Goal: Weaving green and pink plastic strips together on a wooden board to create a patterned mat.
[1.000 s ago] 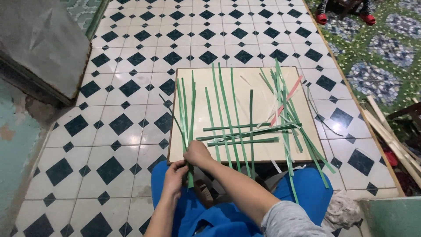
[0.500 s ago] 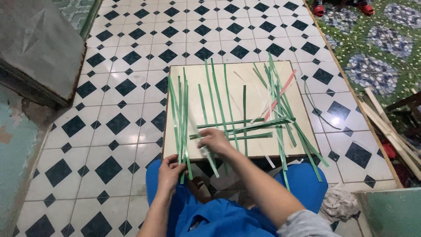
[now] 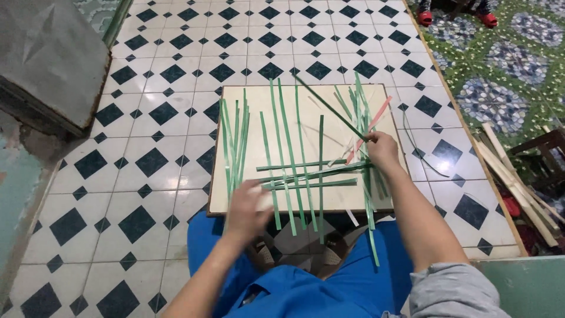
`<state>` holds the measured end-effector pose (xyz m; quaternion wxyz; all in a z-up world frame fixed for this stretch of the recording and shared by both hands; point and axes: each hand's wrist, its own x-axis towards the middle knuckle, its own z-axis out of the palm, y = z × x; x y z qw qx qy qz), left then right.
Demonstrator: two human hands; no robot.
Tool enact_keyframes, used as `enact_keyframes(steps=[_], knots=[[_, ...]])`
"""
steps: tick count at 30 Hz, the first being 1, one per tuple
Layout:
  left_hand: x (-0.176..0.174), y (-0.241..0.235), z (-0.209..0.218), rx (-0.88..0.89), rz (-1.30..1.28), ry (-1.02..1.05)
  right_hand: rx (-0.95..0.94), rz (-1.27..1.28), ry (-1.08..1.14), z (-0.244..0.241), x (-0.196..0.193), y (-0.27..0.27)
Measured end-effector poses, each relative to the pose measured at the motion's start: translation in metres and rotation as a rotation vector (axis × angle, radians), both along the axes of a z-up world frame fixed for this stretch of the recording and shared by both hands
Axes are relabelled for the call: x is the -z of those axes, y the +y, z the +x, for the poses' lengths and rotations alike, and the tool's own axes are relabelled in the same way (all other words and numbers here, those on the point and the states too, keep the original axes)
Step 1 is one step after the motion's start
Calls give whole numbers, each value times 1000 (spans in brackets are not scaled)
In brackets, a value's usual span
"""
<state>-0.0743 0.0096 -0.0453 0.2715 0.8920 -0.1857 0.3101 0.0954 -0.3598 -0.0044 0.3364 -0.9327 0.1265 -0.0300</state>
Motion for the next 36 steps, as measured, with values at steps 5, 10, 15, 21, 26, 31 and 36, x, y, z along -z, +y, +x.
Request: enact_keyframes(steps=[5,10,15,21,26,31,36], knots=[[1,-51,30,365,476,83,-2,56,34,1,15,11],[-3,-70,52,558,651,141,22,103,95,-20,-6,24],[21,-70,57,653,706,198,-122,26,192,-28,-31,46],[20,-71,57,696,589,170,-130,109,285,7,15,94],[33,-70,59,737,454,142,-101,114,319,22,23,120],[34,-69,59,749,431,154,-83,113,386,30,27,126],[25,-68,59,760,498,293,-116,127,421,19,4,142]])
